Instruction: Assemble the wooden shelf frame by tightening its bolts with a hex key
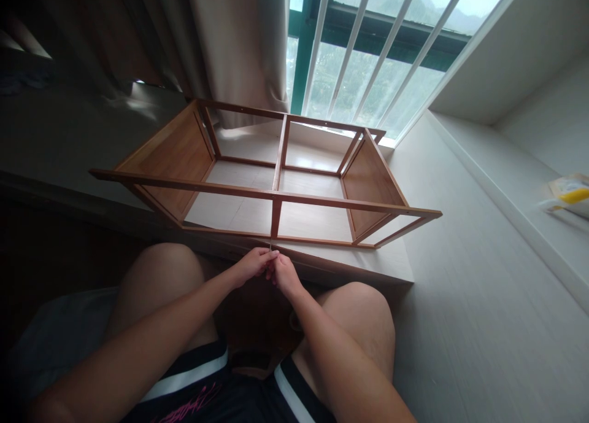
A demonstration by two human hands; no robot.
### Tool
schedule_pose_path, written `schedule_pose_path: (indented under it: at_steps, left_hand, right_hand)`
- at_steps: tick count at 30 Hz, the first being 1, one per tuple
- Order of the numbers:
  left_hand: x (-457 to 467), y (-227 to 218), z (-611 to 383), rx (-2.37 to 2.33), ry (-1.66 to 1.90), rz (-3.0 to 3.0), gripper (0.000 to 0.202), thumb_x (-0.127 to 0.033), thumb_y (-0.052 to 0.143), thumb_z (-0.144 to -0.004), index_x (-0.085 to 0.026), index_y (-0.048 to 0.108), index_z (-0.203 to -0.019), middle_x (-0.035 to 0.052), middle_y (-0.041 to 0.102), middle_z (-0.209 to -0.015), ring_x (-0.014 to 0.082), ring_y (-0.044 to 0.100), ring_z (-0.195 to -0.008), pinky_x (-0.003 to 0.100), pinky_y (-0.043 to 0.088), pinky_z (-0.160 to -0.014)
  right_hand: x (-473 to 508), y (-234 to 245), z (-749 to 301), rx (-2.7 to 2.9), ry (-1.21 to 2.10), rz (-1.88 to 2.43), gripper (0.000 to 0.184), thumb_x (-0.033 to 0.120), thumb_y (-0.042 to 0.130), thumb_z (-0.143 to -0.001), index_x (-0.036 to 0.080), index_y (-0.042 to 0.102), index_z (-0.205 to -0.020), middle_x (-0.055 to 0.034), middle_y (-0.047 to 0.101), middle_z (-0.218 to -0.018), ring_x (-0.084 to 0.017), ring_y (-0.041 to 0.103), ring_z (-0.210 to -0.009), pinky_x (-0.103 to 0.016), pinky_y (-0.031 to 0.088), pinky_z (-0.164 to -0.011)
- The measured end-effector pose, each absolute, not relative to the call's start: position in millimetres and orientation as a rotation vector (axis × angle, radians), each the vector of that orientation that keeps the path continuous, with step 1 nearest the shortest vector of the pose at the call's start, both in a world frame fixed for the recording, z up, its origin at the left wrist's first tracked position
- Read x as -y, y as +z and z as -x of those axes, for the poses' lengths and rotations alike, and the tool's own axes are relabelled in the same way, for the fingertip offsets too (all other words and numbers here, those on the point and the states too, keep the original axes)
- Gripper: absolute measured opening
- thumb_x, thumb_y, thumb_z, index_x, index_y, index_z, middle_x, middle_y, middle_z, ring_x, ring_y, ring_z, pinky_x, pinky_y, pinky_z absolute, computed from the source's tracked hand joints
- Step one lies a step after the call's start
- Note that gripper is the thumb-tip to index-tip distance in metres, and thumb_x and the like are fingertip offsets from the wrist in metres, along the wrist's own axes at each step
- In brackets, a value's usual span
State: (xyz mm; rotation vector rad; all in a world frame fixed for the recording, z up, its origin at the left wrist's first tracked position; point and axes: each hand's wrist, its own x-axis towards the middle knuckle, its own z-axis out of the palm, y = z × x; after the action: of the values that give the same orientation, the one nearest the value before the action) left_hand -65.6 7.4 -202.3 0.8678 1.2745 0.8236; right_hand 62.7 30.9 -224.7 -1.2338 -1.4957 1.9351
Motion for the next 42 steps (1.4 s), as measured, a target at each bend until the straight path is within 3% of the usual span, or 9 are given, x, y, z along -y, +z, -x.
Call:
schedule_pose_path:
  at_steps: [11,20,25,31,38,42]
  left_hand:
    - [-10,-184,64,-1.317,0.797,-0.818,0.045,-0.054,0.057,-0.075,-0.014,0.051,-0.058,-0.0019,0.049,-0.043,0.0048,0.040,-0.036,0.020,0.026,-0.043]
    - [-12,-185,65,-1.327,0.778,-0.873,0.053,-0.062,0.053,-0.075,-0.014,0.050,-0.053,0.0004,0.050,-0.041,0.0077,0.045,-0.035,0.021,0.032,-0.044]
    - [-13,-187,64,-1.337,0.762,-0.909,0.054,-0.063,0.053,-0.074,-0.014,0.048,-0.051,0.0017,0.052,-0.041,0.0105,0.050,-0.036,0.022,0.037,-0.045]
    - [-16,-183,62,-1.465,0.698,-0.938,0.052,-0.059,0.053,-0.075,-0.015,0.047,-0.049,0.0020,0.050,-0.039,0.0115,0.049,-0.034,0.022,0.034,-0.042]
    - [-15,-196,64,-1.509,0.720,-1.056,0.050,-0.057,0.049,-0.077,-0.015,0.050,-0.049,0.0018,0.051,-0.039,0.0094,0.049,-0.040,0.021,0.036,-0.050]
    - [-14,-201,68,-1.547,0.790,-1.081,0.046,-0.055,0.054,-0.075,-0.014,0.054,-0.052,0.0023,0.055,-0.045,0.0102,0.051,-0.049,0.021,0.034,-0.052]
  right_hand:
    - [-34,-223,-63,1.401,2.042,1.262,0.048,0.060,0.042,-0.081,0.015,0.049,-0.068,-0.0024,0.057,-0.052,-0.008,0.040,-0.033,-0.019,0.025,-0.032]
    - [-31,-213,-61,1.299,2.104,1.289,0.038,0.050,0.043,-0.081,0.015,0.049,-0.067,-0.0038,0.059,-0.053,-0.008,0.040,-0.033,-0.019,0.024,-0.031]
    - [-31,-216,-61,1.221,2.184,1.300,0.040,0.052,0.041,-0.082,0.015,0.050,-0.071,-0.0042,0.062,-0.056,-0.007,0.041,-0.035,-0.019,0.027,-0.034]
    - [-32,-223,-62,1.142,2.294,1.274,0.038,0.052,0.041,-0.082,0.015,0.050,-0.077,-0.0039,0.062,-0.059,-0.008,0.042,-0.037,-0.020,0.028,-0.035]
    - [-32,-218,-63,1.205,2.198,1.268,0.036,0.048,0.043,-0.082,0.014,0.051,-0.076,-0.0038,0.061,-0.058,-0.007,0.042,-0.036,-0.020,0.028,-0.035]
    - [-34,-215,-64,1.273,2.076,1.270,0.036,0.050,0.047,-0.081,0.015,0.050,-0.072,0.0004,0.055,-0.051,-0.006,0.038,-0.034,-0.019,0.025,-0.032]
